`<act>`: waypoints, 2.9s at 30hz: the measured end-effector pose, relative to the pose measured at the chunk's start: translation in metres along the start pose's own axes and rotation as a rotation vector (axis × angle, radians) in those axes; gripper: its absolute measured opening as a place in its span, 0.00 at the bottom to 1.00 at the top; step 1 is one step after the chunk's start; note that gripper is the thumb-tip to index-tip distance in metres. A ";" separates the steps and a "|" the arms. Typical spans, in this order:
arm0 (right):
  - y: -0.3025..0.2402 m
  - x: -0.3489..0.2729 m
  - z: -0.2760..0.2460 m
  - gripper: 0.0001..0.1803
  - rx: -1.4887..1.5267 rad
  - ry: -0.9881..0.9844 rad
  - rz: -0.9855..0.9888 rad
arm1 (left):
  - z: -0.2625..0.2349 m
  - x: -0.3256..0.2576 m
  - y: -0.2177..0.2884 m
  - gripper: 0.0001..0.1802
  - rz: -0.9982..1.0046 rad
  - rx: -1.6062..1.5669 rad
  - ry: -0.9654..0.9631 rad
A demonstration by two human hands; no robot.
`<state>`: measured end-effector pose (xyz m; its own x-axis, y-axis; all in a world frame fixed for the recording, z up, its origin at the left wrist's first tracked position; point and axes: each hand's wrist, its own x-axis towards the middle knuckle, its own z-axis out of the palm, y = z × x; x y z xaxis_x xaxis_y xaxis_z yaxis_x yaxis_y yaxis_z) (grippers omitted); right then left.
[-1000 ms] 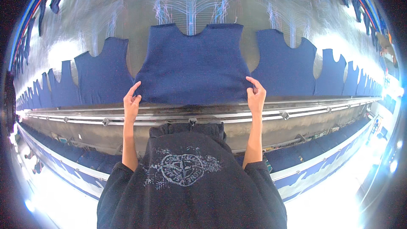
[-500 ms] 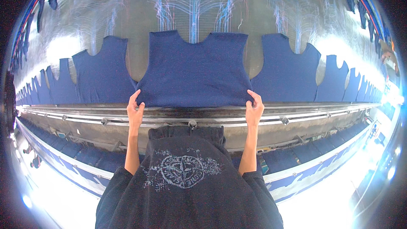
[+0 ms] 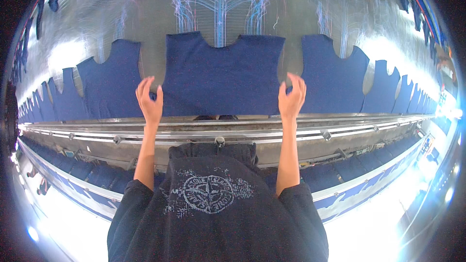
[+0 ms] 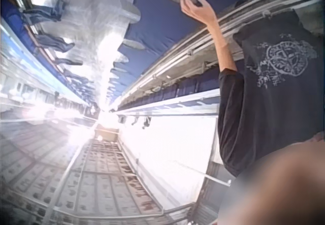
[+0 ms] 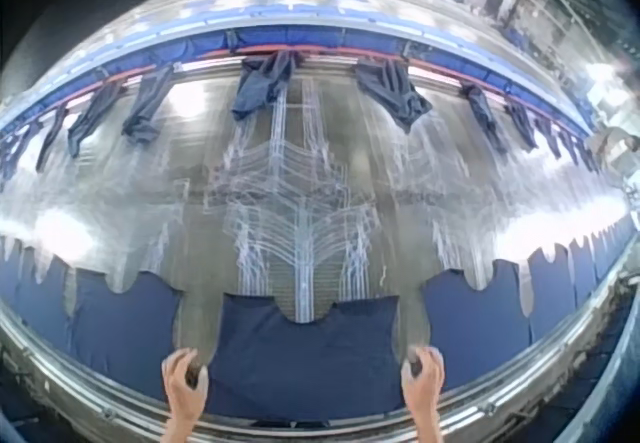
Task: The person arranges blue fabric pieces on a conveyor table, then sands a wooden block and applies glue to a screen printing frame. The person handles a white cloth and various tools during the process.
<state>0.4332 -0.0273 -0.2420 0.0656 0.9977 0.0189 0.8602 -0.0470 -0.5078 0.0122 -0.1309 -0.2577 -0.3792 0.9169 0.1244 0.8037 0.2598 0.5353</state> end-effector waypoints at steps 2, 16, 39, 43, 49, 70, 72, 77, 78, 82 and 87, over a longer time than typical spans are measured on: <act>-0.017 0.045 0.015 0.19 0.047 -0.010 -0.122 | 0.017 0.049 0.006 0.18 0.101 -0.054 -0.004; -0.028 0.146 0.053 0.08 0.302 -0.360 -0.204 | 0.071 0.167 0.021 0.10 0.381 -0.174 -0.358; -0.018 0.168 0.083 0.08 0.177 -0.237 -0.186 | 0.090 0.191 0.008 0.13 0.389 -0.045 -0.347; -0.026 0.165 0.082 0.10 0.174 -0.269 -0.179 | 0.095 0.188 0.001 0.14 0.419 -0.052 -0.301; -0.036 0.169 0.067 0.15 0.095 -0.359 -0.063 | 0.098 0.176 0.006 0.18 0.525 0.068 -0.063; -0.013 0.161 0.048 0.11 0.184 -0.322 -0.149 | 0.139 0.134 0.097 0.39 0.878 0.097 -0.552; -0.016 0.158 0.045 0.11 0.166 -0.291 -0.156 | 0.150 0.074 0.104 0.39 1.007 -0.052 -0.707; -0.036 0.127 0.017 0.08 0.250 -0.272 -0.278 | 0.186 0.026 0.152 0.37 1.105 -0.238 -0.796; -0.042 0.118 0.006 0.08 0.250 -0.288 -0.262 | 0.195 0.052 0.166 0.38 1.083 -0.224 -0.745; -0.036 0.084 -0.029 0.09 0.216 -0.250 -0.130 | 0.225 0.144 0.192 0.34 1.062 -0.056 -0.450; 0.025 0.012 -0.022 0.14 0.140 -0.085 0.191 | 0.237 0.144 0.196 0.36 0.957 0.010 -0.308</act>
<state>0.4663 -0.0171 -0.2350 0.1725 0.9722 -0.1585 0.7571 -0.2338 -0.6100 0.2235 0.1240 -0.3331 0.5619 0.7797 0.2763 0.7131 -0.6258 0.3160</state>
